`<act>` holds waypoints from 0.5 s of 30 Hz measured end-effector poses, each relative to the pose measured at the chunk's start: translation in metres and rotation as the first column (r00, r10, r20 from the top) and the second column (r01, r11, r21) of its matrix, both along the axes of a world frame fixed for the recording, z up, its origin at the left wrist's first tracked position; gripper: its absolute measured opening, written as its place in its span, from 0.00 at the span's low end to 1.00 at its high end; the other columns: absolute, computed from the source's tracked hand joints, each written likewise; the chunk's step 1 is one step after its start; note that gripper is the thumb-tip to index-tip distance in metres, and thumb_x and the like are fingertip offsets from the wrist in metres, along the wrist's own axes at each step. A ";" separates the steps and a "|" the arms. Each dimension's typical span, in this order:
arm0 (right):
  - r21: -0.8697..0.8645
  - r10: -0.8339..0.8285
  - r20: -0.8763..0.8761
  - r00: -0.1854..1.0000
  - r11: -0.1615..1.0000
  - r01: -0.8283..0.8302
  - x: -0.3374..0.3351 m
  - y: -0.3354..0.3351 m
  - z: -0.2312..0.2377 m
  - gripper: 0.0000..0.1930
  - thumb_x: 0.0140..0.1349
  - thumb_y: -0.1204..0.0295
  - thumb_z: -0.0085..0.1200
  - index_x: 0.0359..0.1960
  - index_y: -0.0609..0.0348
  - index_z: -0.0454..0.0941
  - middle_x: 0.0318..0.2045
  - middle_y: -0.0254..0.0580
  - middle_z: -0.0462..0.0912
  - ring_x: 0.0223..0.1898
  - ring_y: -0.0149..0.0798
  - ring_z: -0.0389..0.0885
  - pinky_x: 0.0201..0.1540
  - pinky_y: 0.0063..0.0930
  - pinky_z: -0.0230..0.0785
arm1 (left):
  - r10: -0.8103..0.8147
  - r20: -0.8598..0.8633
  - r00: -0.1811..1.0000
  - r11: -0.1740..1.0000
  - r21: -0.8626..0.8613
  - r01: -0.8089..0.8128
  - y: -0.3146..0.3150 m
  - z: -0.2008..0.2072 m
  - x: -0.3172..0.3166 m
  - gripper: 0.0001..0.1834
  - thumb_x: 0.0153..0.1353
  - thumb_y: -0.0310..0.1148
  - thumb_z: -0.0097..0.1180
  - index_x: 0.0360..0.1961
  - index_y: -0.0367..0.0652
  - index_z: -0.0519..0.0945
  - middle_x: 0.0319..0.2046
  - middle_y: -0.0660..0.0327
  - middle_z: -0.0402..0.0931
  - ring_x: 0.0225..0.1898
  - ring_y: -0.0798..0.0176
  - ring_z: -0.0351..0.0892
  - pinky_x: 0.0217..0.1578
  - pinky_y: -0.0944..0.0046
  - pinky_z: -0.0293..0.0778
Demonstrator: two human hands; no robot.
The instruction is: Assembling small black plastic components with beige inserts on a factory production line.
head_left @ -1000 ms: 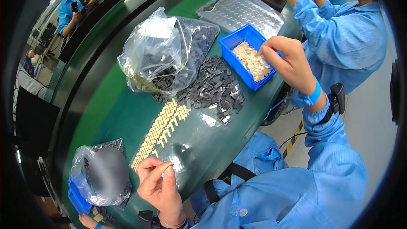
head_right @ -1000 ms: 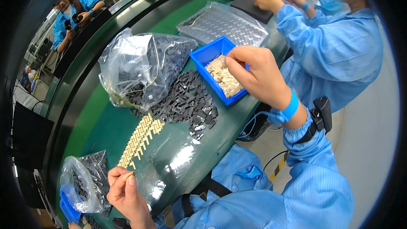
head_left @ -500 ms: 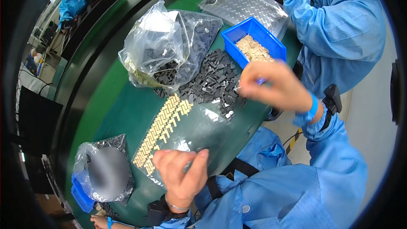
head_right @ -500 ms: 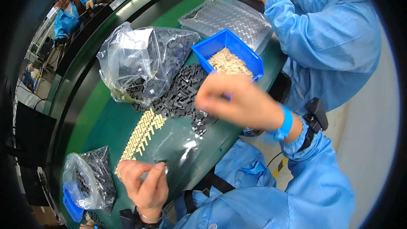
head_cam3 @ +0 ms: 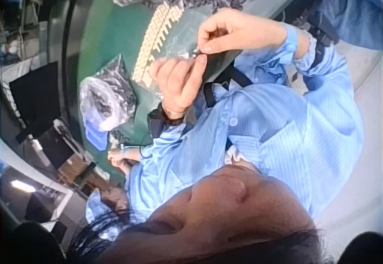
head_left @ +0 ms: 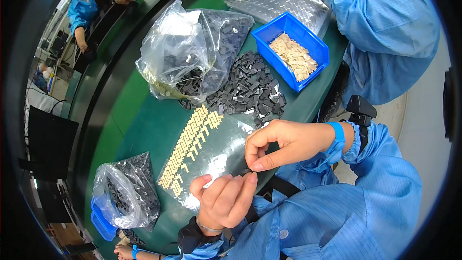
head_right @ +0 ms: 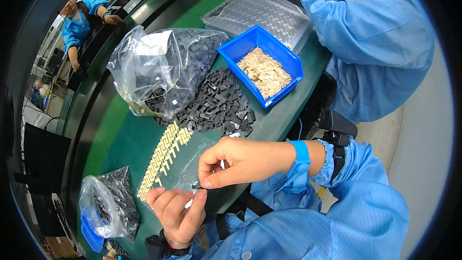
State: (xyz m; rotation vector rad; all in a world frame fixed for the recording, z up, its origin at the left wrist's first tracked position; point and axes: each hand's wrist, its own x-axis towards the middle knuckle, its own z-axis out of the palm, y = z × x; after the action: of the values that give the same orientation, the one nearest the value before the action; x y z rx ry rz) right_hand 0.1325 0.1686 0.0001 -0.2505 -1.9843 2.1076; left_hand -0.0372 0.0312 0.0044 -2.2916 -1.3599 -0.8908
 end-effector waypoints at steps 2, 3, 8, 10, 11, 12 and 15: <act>-0.019 0.001 -0.015 1.000 1.000 -0.001 0.001 0.002 0.001 0.10 0.60 0.66 0.53 0.31 0.63 0.77 0.27 0.32 0.78 0.30 0.24 0.71 0.33 0.23 0.65 | -0.010 -0.020 1.000 1.000 0.018 0.011 0.003 -0.001 0.000 0.14 0.44 0.28 0.58 0.36 0.48 0.82 0.33 0.68 0.69 0.34 0.68 0.70 0.48 0.55 0.57; -0.021 0.000 -0.016 1.000 1.000 -0.001 0.001 0.002 0.001 0.10 0.60 0.66 0.53 0.31 0.63 0.77 0.27 0.32 0.78 0.30 0.24 0.71 0.33 0.23 0.65 | -0.011 -0.021 1.000 1.000 0.016 0.011 0.004 -0.001 0.000 0.14 0.44 0.28 0.58 0.36 0.48 0.82 0.33 0.68 0.69 0.34 0.68 0.70 0.48 0.55 0.57; 0.394 -0.241 -0.118 0.963 0.879 0.268 0.001 -0.001 0.000 0.07 0.58 0.71 0.51 0.26 0.62 0.71 0.25 0.37 0.73 0.28 0.36 0.73 0.31 0.29 0.65 | 0.113 0.028 0.993 0.993 0.023 -0.114 0.027 -0.003 -0.001 0.18 0.42 0.30 0.66 0.38 0.47 0.78 0.33 0.63 0.70 0.35 0.60 0.69 0.41 0.53 0.63; 0.493 -0.329 -0.181 0.927 0.785 0.375 0.000 0.001 -0.007 0.07 0.58 0.72 0.50 0.26 0.61 0.70 0.24 0.39 0.71 0.27 0.40 0.72 0.31 0.32 0.64 | 0.149 0.073 0.986 0.988 -0.062 -0.144 0.041 -0.004 -0.008 0.20 0.40 0.32 0.67 0.39 0.45 0.78 0.33 0.61 0.71 0.36 0.58 0.70 0.41 0.54 0.63; 0.576 -0.400 -0.254 0.880 0.669 0.470 -0.002 0.002 -0.010 0.06 0.57 0.72 0.50 0.25 0.61 0.69 0.24 0.41 0.70 0.27 0.44 0.71 0.30 0.34 0.63 | 0.190 0.114 0.975 0.974 -0.148 -0.172 0.049 -0.005 -0.012 0.23 0.39 0.34 0.69 0.39 0.43 0.77 0.33 0.59 0.71 0.36 0.56 0.70 0.40 0.55 0.64; 0.599 -0.453 -0.303 0.838 0.594 0.537 -0.004 0.007 -0.009 0.07 0.57 0.71 0.49 0.26 0.62 0.69 0.24 0.41 0.70 0.26 0.45 0.70 0.29 0.36 0.62 | 0.235 0.136 0.962 0.961 -0.182 -0.209 0.056 -0.009 -0.015 0.23 0.38 0.34 0.69 0.39 0.42 0.77 0.33 0.58 0.72 0.36 0.54 0.71 0.40 0.56 0.65; 0.409 -0.575 -0.244 0.781 0.669 0.620 -0.002 0.009 -0.005 0.05 0.58 0.74 0.50 0.29 0.64 0.71 0.27 0.41 0.71 0.27 0.37 0.73 0.31 0.29 0.65 | 0.338 0.238 0.910 0.925 -0.264 -0.274 0.081 -0.030 -0.023 0.19 0.38 0.31 0.69 0.33 0.38 0.79 0.32 0.56 0.74 0.35 0.53 0.72 0.38 0.58 0.68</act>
State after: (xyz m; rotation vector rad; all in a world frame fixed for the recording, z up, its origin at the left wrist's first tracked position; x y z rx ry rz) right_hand 0.1309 0.1774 -0.0044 -0.6029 -1.9238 1.1636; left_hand -0.0603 0.1117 -0.0256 -2.0700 -1.9749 -1.0257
